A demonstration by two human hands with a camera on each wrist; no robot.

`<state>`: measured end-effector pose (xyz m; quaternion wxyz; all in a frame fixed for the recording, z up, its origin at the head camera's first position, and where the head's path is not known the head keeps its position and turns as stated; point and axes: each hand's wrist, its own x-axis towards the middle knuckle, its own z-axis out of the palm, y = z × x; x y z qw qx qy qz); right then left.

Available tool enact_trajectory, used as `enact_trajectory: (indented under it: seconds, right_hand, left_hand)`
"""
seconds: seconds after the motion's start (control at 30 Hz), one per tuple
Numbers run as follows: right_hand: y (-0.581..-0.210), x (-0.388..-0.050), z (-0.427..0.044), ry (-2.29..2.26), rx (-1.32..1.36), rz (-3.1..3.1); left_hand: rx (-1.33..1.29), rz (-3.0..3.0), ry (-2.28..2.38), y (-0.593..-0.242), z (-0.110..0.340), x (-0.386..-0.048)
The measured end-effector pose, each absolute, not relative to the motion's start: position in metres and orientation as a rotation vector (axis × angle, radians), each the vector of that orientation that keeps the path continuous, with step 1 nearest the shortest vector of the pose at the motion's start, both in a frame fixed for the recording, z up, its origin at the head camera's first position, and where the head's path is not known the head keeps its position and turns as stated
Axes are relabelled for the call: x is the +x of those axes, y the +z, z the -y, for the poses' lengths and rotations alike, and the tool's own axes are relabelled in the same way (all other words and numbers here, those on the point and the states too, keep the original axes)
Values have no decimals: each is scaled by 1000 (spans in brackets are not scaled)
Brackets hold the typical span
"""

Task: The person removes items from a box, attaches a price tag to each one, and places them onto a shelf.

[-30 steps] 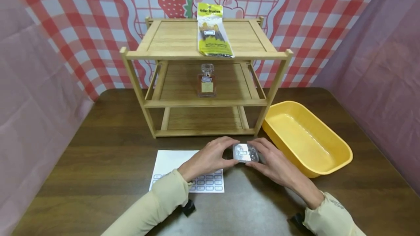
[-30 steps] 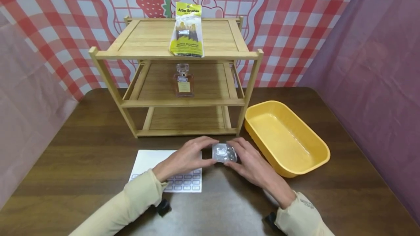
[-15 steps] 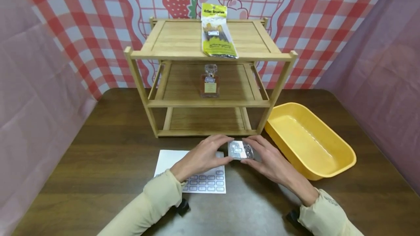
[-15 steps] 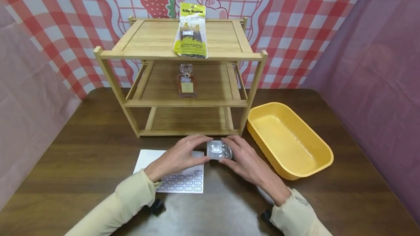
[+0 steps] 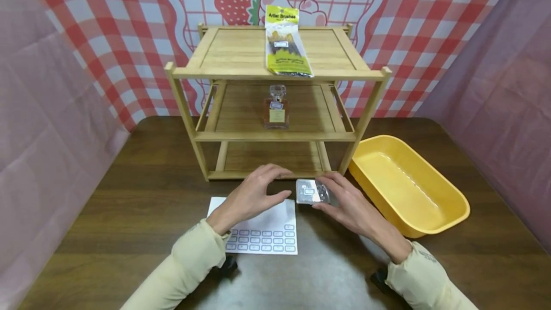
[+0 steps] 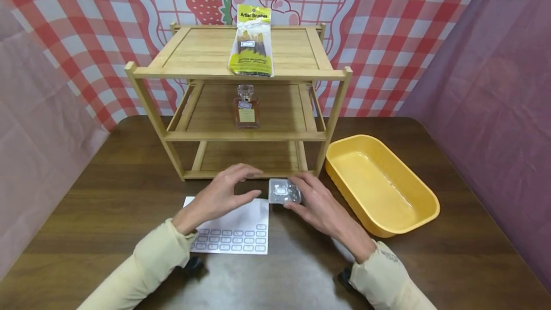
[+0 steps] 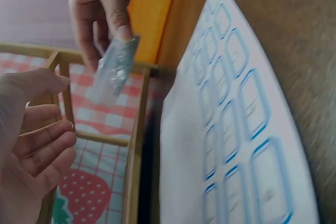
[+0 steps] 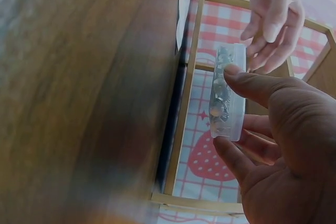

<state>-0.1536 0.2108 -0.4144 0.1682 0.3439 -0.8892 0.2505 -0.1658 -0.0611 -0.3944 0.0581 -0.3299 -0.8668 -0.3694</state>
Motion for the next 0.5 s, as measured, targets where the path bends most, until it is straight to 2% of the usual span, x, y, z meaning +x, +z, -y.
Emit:
enact_trajectory:
  seconds: [0.5]
  right_hand:
    - [-422, -164, -205, 755, 980, 2484]
  left_hand:
    - [-847, 2338, -1241, -365, 112, -172]
